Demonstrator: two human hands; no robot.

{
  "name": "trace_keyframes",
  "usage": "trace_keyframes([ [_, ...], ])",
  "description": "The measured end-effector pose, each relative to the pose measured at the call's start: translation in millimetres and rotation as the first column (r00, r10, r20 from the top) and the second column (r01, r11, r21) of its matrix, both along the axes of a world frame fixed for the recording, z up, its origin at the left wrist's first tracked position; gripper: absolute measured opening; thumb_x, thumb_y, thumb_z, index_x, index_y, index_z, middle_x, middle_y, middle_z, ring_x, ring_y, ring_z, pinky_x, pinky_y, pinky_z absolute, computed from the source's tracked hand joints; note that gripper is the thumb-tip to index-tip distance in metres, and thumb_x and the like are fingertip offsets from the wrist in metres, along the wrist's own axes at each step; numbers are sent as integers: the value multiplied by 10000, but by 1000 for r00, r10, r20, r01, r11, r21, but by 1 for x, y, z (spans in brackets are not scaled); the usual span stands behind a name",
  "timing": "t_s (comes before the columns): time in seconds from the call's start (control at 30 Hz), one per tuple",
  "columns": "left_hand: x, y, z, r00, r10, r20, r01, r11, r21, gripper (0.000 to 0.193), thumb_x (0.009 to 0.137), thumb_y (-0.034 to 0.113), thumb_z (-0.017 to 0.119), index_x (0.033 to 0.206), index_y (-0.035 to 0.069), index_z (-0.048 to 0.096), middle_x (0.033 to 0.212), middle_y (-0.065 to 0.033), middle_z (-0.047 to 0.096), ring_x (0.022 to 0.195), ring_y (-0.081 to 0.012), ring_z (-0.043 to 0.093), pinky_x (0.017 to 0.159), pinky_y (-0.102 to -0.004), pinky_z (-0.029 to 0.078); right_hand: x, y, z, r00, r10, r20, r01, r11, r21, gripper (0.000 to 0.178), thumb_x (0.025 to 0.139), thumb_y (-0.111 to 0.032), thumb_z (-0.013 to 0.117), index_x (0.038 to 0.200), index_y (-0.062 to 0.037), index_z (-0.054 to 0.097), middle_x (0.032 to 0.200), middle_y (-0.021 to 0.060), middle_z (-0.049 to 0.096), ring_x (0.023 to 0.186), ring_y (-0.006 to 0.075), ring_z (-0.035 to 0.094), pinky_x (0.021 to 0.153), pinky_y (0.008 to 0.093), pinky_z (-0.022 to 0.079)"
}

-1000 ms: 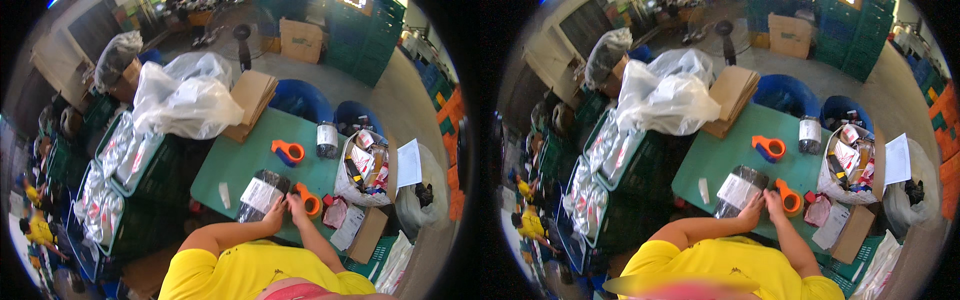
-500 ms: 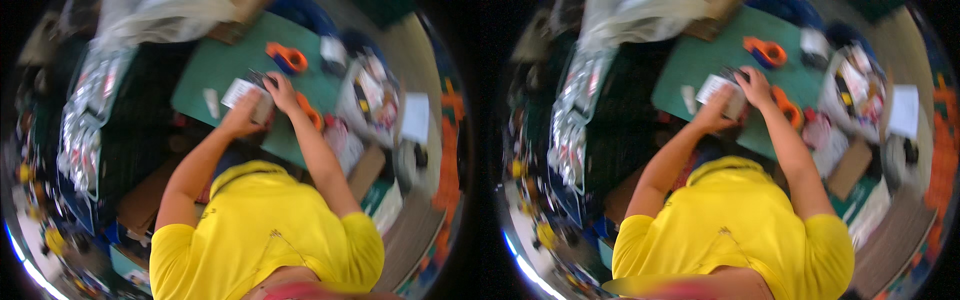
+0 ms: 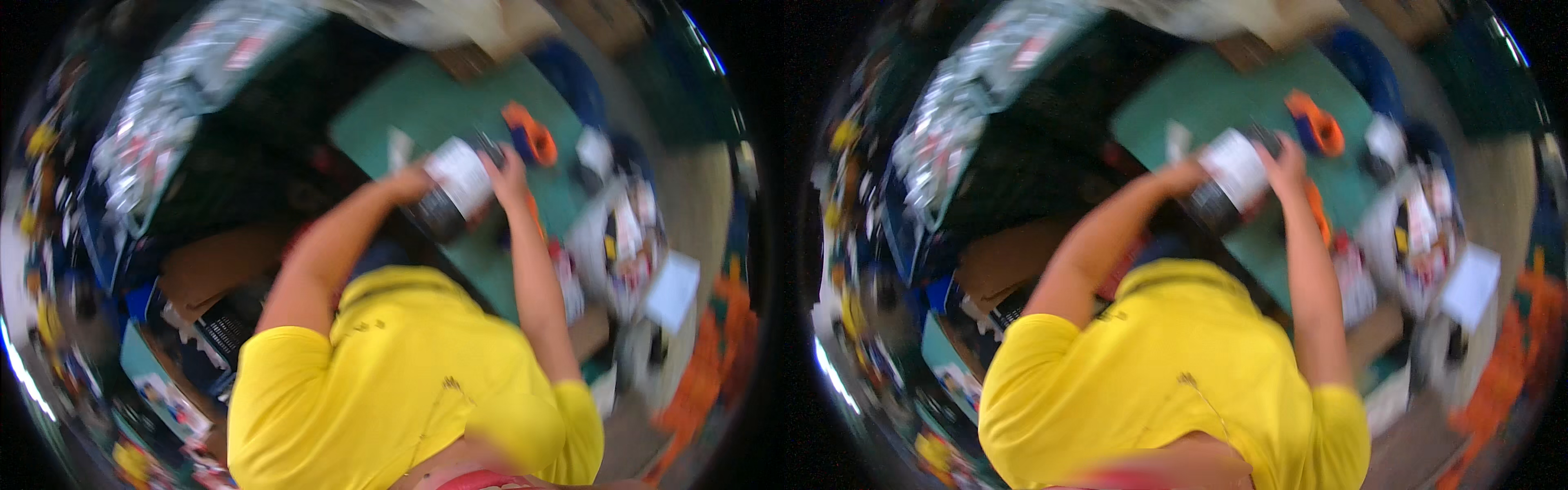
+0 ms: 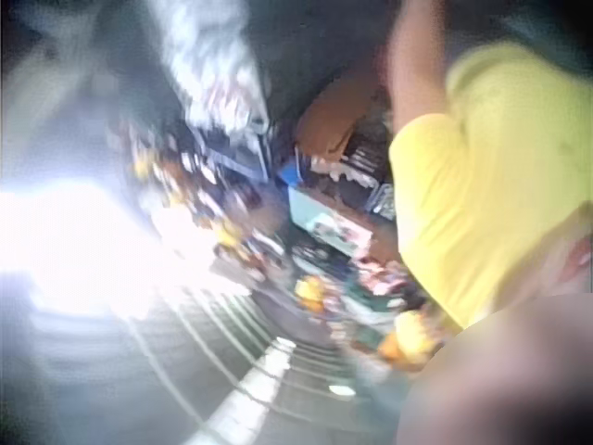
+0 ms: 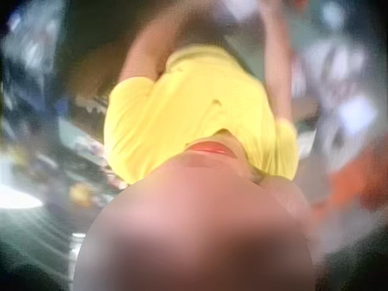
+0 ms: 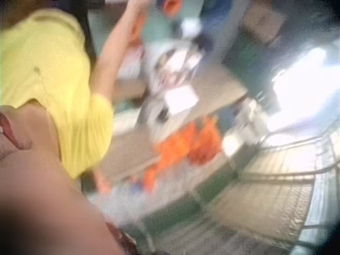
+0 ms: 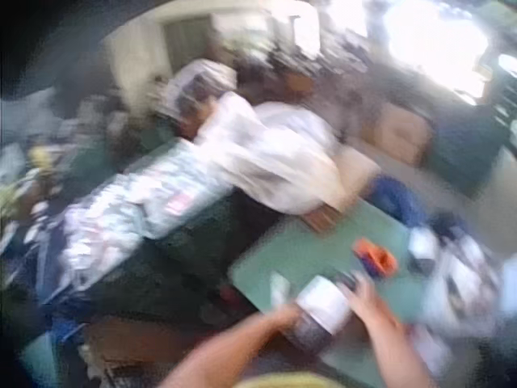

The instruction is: The person wraps a cylindrical item in bubble wrap, secures it with tape, places it in a small cardboard box, and seals the box with tape. They then affix a shipping label to the package and place it into a green crate.

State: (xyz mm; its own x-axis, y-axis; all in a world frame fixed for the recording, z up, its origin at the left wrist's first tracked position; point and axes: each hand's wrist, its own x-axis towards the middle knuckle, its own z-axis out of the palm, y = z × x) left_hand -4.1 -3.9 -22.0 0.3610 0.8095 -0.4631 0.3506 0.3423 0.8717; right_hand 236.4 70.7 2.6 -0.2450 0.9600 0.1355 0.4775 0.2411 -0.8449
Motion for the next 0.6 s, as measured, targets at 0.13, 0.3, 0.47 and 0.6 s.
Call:
trace_keyframes([
  [0.13,-29,-45,5,890,404,-209,-349,901,257,567,954,462,520,1281,1,568,1328,-222,550,1265,-323,505,1047,-353,374,12,-41,15,863,-203,463,304,940,-156,823,740,-661,668,1219,-21,473,1154,251,550,1093,430,558,918,488,463],
  [0.3,-33,-47,6,811,560,-172,-516,822,242,496,951,464,534,1187,43,649,1247,-214,577,1191,-337,523,1011,-405,387,25,-84,46,818,-59,572,349,843,-411,931,719,-755,614,1165,47,460,1200,259,554,1090,402,585,892,473,476],
  [0.47,-52,16,-27,514,525,-678,-449,839,308,517,775,465,740,1109,74,684,1265,-161,558,1278,-324,452,1008,-457,405,30,-82,43,836,-58,546,355,816,-456,954,686,-791,613,1151,31,480,1188,227,575,1098,375,590,884,459,479],
  [0.6,-58,43,-26,601,369,-709,-306,926,221,433,727,358,798,1012,44,709,1072,-172,681,1032,-317,648,908,-420,491,33,-75,35,830,-113,547,383,828,-410,914,693,-745,654,1156,25,486,1145,198,589,1056,352,595,865,431,478],
])
